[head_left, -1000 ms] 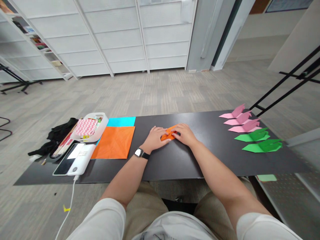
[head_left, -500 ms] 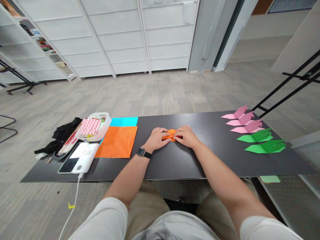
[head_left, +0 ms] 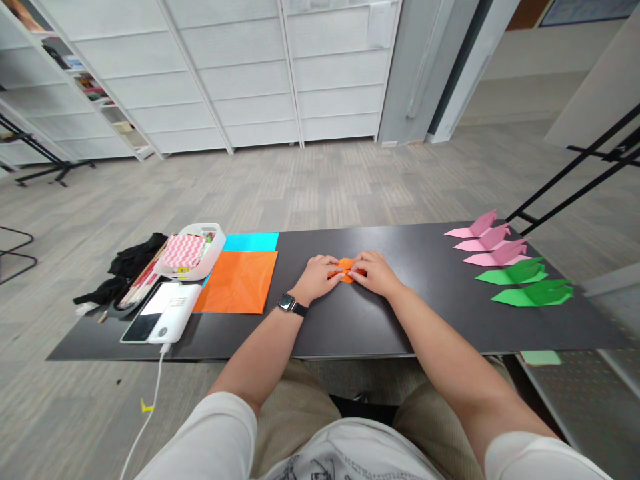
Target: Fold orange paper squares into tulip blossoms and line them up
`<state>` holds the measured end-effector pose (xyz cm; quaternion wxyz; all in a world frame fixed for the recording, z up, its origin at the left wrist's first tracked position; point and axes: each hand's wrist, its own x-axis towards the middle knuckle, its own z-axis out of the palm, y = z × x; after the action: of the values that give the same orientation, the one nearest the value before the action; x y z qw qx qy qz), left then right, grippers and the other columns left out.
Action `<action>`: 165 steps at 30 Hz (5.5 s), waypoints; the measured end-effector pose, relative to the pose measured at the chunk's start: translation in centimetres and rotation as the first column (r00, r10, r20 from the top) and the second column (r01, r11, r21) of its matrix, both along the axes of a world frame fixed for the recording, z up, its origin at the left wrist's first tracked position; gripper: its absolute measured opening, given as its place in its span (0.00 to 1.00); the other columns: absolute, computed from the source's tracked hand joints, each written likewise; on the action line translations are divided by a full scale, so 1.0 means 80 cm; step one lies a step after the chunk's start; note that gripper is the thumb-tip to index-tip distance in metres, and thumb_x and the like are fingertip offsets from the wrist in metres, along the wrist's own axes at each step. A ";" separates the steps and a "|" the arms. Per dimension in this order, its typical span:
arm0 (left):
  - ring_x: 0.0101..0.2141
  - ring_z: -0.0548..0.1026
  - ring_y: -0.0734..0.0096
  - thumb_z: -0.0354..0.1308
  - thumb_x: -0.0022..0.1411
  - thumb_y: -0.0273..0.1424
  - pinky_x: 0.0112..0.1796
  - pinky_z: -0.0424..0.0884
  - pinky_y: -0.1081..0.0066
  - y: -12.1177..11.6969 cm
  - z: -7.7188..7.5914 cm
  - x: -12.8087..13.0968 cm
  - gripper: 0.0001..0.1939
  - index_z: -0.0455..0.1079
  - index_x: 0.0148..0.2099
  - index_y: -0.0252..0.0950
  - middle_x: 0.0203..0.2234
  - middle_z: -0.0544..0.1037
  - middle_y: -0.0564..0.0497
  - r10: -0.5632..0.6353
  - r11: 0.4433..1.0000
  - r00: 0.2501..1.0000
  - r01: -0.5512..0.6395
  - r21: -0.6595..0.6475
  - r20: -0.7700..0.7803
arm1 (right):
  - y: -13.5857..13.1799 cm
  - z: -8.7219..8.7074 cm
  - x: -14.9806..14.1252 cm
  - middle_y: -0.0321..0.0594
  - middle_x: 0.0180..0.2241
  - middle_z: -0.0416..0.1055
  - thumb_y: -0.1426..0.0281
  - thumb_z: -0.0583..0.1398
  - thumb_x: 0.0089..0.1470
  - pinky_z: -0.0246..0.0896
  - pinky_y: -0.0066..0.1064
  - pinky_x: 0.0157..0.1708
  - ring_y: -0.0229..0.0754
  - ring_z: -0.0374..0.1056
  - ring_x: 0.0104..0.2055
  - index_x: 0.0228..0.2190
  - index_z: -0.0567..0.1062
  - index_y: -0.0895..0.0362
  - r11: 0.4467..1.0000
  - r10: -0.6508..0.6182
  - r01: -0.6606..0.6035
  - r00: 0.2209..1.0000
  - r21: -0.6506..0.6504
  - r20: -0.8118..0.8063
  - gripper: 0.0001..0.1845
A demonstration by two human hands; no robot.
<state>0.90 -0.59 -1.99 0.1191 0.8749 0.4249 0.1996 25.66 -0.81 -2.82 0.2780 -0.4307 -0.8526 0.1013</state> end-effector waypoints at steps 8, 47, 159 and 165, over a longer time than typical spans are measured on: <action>0.52 0.74 0.58 0.56 0.75 0.40 0.58 0.68 0.52 -0.005 0.002 -0.001 0.14 0.84 0.50 0.49 0.54 0.81 0.52 -0.008 1.000 1.000 0.008 0.003 -0.024 | 0.001 -0.007 0.006 0.42 0.47 0.75 0.65 0.65 0.64 0.59 0.47 0.56 0.49 0.69 0.52 0.36 0.82 0.50 0.999 0.046 -0.046 0.999 -0.007 0.002 0.05; 0.52 0.76 0.61 0.57 0.74 0.29 0.58 0.70 0.56 0.011 -0.002 -0.012 0.15 0.83 0.53 0.50 0.55 0.81 0.52 -0.262 0.965 0.965 0.262 0.027 -0.007 | 0.003 -0.008 0.004 0.43 0.50 0.74 0.65 0.66 0.62 0.45 0.63 0.70 0.52 0.68 0.57 0.48 0.78 0.48 0.994 -0.076 0.081 0.994 -0.068 0.077 0.13; 0.51 0.76 0.61 0.57 0.76 0.38 0.63 0.63 0.51 -0.002 0.006 0.001 0.13 0.83 0.49 0.44 0.51 0.83 0.50 -0.080 0.994 0.996 0.082 0.069 -0.037 | 0.001 0.005 0.014 0.41 0.54 0.75 0.61 0.67 0.61 0.51 0.58 0.69 0.53 0.69 0.60 0.38 0.86 0.45 0.996 0.020 -0.017 0.999 -0.085 0.039 0.06; 0.46 0.76 0.60 0.57 0.76 0.37 0.57 0.67 0.55 -0.004 0.010 0.003 0.13 0.83 0.47 0.41 0.45 0.84 0.49 -0.089 0.993 0.995 0.093 0.079 -0.048 | 0.003 0.004 0.013 0.43 0.53 0.76 0.63 0.65 0.63 0.58 0.53 0.65 0.52 0.70 0.58 0.35 0.85 0.48 0.998 0.010 -0.008 0.999 -0.066 0.033 0.07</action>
<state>1.15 -0.90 -1.23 0.0829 0.9018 0.3785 0.1914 26.73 -0.55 -2.49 0.2489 -0.4374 -0.8553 0.1235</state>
